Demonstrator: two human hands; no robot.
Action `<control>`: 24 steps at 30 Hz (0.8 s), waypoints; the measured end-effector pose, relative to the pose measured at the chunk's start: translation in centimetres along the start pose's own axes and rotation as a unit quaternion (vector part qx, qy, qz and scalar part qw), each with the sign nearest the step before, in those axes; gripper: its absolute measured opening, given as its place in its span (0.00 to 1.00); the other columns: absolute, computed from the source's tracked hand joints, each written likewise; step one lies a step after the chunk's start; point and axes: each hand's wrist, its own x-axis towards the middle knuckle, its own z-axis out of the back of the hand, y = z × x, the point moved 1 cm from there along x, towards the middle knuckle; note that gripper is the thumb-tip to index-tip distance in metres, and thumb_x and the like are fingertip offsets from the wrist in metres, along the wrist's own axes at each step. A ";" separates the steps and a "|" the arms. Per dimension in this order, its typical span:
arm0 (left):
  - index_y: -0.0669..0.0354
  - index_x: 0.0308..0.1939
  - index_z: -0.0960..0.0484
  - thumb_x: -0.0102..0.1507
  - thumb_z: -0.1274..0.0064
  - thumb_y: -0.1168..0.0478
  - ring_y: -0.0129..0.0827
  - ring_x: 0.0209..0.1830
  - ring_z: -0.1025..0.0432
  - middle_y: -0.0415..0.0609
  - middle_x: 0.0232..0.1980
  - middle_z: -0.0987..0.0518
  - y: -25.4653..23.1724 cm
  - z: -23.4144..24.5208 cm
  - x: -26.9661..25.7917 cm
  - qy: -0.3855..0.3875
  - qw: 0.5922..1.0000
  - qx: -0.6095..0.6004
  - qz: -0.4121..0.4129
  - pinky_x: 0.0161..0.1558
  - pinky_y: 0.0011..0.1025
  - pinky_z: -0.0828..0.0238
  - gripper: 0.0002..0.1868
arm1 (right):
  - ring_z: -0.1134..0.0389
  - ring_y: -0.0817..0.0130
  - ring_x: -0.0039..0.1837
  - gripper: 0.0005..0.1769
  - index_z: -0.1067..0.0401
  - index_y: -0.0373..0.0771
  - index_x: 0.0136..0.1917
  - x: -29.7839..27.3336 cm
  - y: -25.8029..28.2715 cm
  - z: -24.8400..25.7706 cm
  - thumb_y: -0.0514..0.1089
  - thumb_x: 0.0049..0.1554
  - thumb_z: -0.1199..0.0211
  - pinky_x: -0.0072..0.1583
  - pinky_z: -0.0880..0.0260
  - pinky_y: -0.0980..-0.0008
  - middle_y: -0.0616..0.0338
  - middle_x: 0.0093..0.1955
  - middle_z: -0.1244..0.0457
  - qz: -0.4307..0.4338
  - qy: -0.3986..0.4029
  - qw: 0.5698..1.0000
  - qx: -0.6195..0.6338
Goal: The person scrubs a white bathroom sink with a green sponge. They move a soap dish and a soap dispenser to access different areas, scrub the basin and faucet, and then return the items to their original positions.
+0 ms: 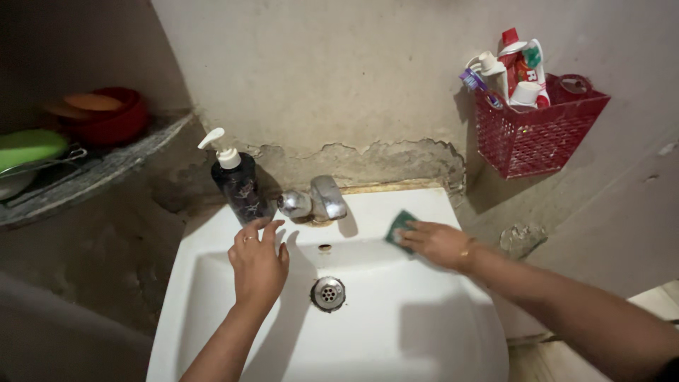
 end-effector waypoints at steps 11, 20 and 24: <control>0.54 0.62 0.26 0.56 0.39 0.62 0.49 0.68 0.38 0.51 0.66 0.30 -1.5 -1.5 0.6 -0.014 0.997 -0.012 -0.075 0.62 0.51 0.43 0.30 | 0.48 0.66 0.80 0.34 0.34 0.55 0.72 1.5 0.9 0.8 0.33 0.55 0.43 0.77 0.47 0.65 0.73 0.78 0.45 -0.107 0.056 0.991 0.062; 0.61 0.64 0.27 0.56 0.41 0.67 0.51 0.70 0.37 0.55 0.68 0.30 -0.1 -2.1 2.2 -0.080 0.986 0.007 -0.149 0.65 0.49 0.41 0.31 | 0.44 0.60 0.77 0.31 0.28 0.55 0.68 5.0 3.4 -0.5 0.32 0.57 0.51 0.74 0.44 0.62 0.66 0.76 0.43 -0.150 -0.016 0.975 0.166; 0.64 0.64 0.27 0.57 0.41 0.66 0.53 0.69 0.36 0.57 0.68 0.29 -0.1 -2.7 3.6 -0.100 0.984 0.013 -0.149 0.65 0.49 0.40 0.30 | 0.43 0.59 0.78 0.35 0.29 0.51 0.69 8.1 5.3 -0.4 0.30 0.51 0.50 0.74 0.42 0.64 0.63 0.78 0.43 -0.138 -0.030 0.974 0.179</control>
